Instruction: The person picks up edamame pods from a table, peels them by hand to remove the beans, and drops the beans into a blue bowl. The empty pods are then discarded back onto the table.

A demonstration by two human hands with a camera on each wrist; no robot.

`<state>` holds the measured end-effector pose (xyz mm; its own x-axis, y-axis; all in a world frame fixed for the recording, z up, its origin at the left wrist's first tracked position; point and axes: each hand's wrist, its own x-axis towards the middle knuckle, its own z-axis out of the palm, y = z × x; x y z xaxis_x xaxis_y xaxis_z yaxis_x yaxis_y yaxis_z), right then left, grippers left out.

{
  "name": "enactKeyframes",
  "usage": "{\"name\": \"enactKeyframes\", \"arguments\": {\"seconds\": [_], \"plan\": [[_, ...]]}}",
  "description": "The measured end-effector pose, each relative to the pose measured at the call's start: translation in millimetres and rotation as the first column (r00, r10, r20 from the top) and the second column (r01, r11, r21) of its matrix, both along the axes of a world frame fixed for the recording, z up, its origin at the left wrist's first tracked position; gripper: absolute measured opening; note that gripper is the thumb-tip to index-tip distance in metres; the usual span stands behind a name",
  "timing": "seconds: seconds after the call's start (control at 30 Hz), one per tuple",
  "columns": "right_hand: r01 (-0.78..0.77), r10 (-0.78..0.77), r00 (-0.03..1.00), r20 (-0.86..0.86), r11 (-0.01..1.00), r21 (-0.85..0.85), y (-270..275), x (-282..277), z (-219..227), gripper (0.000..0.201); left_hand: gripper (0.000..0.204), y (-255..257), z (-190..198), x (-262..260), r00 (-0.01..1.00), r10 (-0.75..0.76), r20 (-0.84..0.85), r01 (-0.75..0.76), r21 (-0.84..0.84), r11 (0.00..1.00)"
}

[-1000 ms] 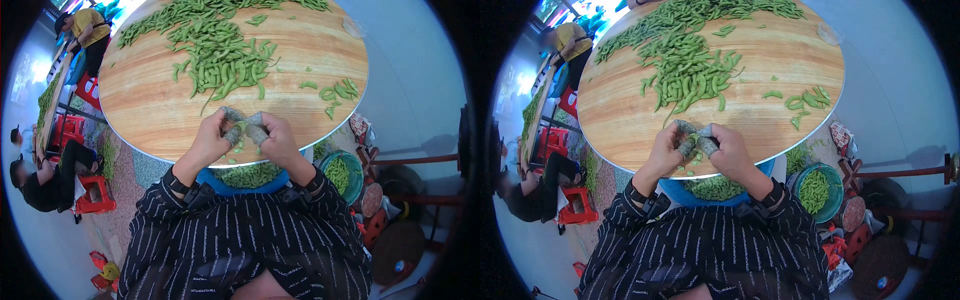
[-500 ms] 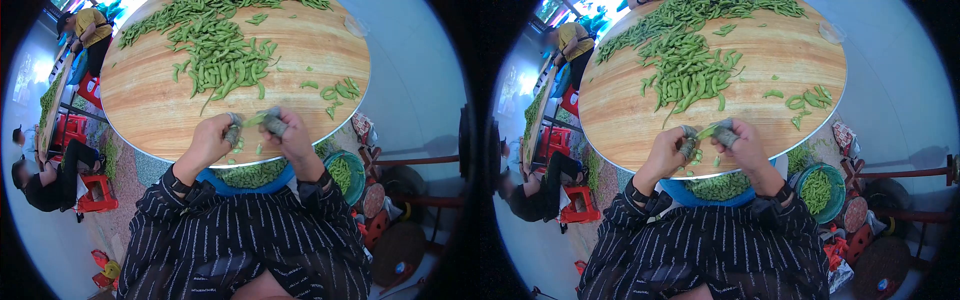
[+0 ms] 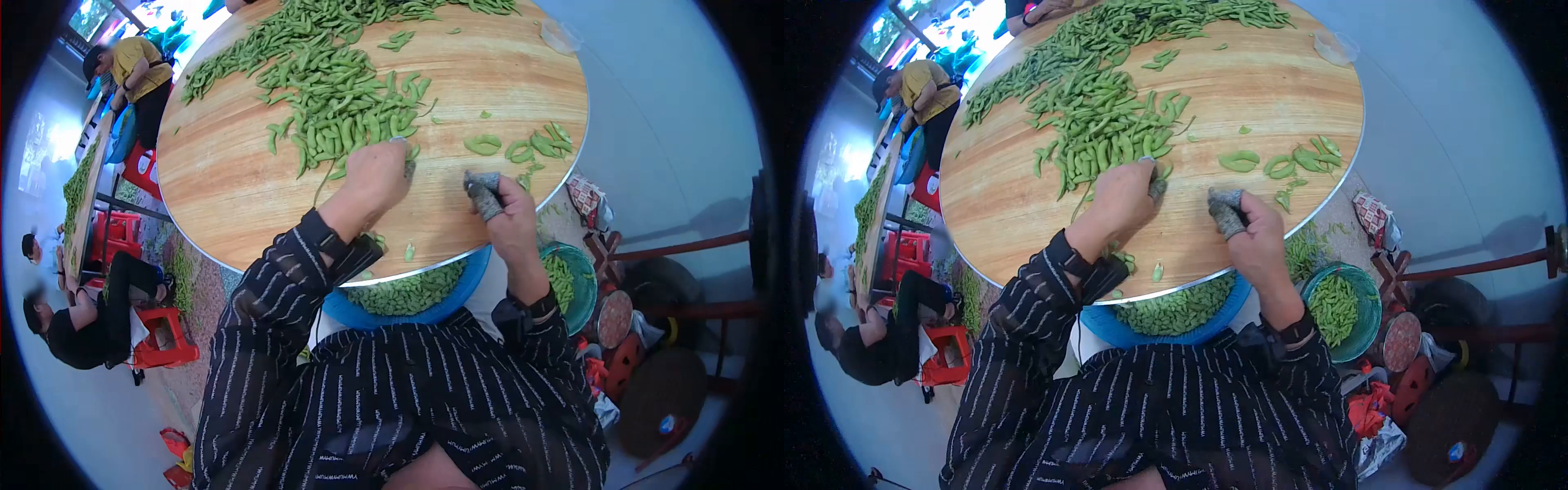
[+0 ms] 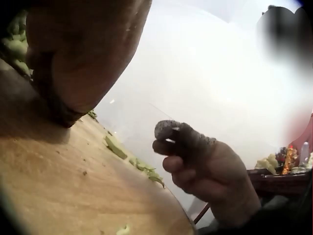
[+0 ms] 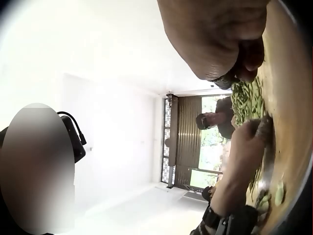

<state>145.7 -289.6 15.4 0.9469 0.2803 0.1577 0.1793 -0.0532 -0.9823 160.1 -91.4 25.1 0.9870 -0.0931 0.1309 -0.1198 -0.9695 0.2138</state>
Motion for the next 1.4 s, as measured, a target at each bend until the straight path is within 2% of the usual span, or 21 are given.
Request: {"name": "enactKeyframes", "arguments": {"seconds": [0.03,0.07,0.1,0.13,0.17,0.2,0.23,0.27,0.33,0.37,0.43,0.57,0.67,0.73,0.87,0.93,1.13,1.23,1.4], "plan": [[0.006,-0.006,1.0,-0.002,1.0,0.0,3,-4,1,0.018,0.023,4,0,-4,1.0,-0.006,-0.002,0.006,0.0,1.0],[-0.034,0.041,0.992,-0.12,0.998,0.061,6,-8,2,0.019,0.02,9,2,-14,0.998,-0.057,-0.028,0.049,-0.225,0.973],[-0.069,0.098,0.967,-0.234,0.989,0.129,12,-12,2,0.02,0.017,13,4,-24,0.993,-0.109,-0.044,0.079,-0.439,0.895],[-0.092,0.155,0.95,-0.271,0.969,0.231,17,-14,1,0.019,0.017,17,4,-34,0.993,-0.109,-0.048,0.078,-0.435,0.897],[-0.092,0.157,0.948,-0.275,0.968,0.234,21,-16,2,0.019,0.015,19,3,-45,0.991,-0.113,-0.073,0.049,-0.585,0.809],[-0.137,0.265,0.887,-0.378,0.933,0.333,24,-18,6,0.017,0.014,19,3,-55,0.988,-0.117,-0.097,0.012,-0.718,0.696],[-0.166,0.376,0.804,-0.461,0.886,0.432,27,-20,8,0.016,0.014,17,8,-64,0.988,-0.113,-0.102,0.005,-0.717,0.697],[-0.169,0.38,0.8,-0.465,0.886,0.432,31,-22,9,0.016,0.016,15,15,-73,0.995,-0.089,-0.048,0.037,-0.648,0.761],[-0.281,0.489,0.768,-0.414,0.838,0.468,36,-26,11,0.011,0.02,13,19,-84,0.992,-0.087,0.093,0.123,-0.508,0.852],[-0.283,0.489,0.767,-0.417,0.839,0.464,40,-29,12,0.011,0.02,13,19,-87,0.992,-0.084,0.093,0.121,-0.512,0.85],[-0.231,0.395,0.837,-0.379,0.883,0.409,45,-33,15,0.009,0.022,10,18,-91,0.973,-0.101,0.21,0.194,-0.493,0.848],[-0.232,0.363,0.864,-0.35,0.903,0.362,46,-37,21,0.009,0.026,10,21,-92,0.973,-0.083,0.216,0.187,-0.521,0.833],[-0.275,0.364,0.884,-0.293,0.912,0.304,46,-38,26,0.008,0.028,12,25,-91,0.952,-0.139,0.272,0.263,-0.496,0.827],[-0.287,0.398,0.831,-0.388,0.905,0.313,41,-38,31,0.008,0.028,14,26,-95,0.946,-0.187,0.265,0.284,-0.4,0.871],[-0.311,0.374,0.88,-0.293,0.92,0.239,48,-40,30,0.007,0.029,13,23,-99,0.926,-0.209,0.314,0.304,-0.292,0.907],[-0.32,0.387,0.864,-0.321,0.916,0.242,49,-40,29,0.006,0.027,14,24,-100,0.918,-0.252,0.307,0.314,-0.172,0.934],[-0.324,0.404,0.862,-0.308,0.904,0.28,48,-42,29,0.005,0.02,21,28,-101,0.91,-0.311,0.276,0.32,0.014,0.947],[-0.351,0.434,0.831,-0.348,0.894,0.277,46,-43,31,0.004,0.02,23,26,-101,0.884,-0.334,0.327,0.346,0.022,0.938],[-0.382,0.454,0.826,-0.334,0.887,0.26,47,-44,29,0.006,0.02,24,30,-102,0.888,-0.342,0.308,0.341,0.056,0.938]]}}
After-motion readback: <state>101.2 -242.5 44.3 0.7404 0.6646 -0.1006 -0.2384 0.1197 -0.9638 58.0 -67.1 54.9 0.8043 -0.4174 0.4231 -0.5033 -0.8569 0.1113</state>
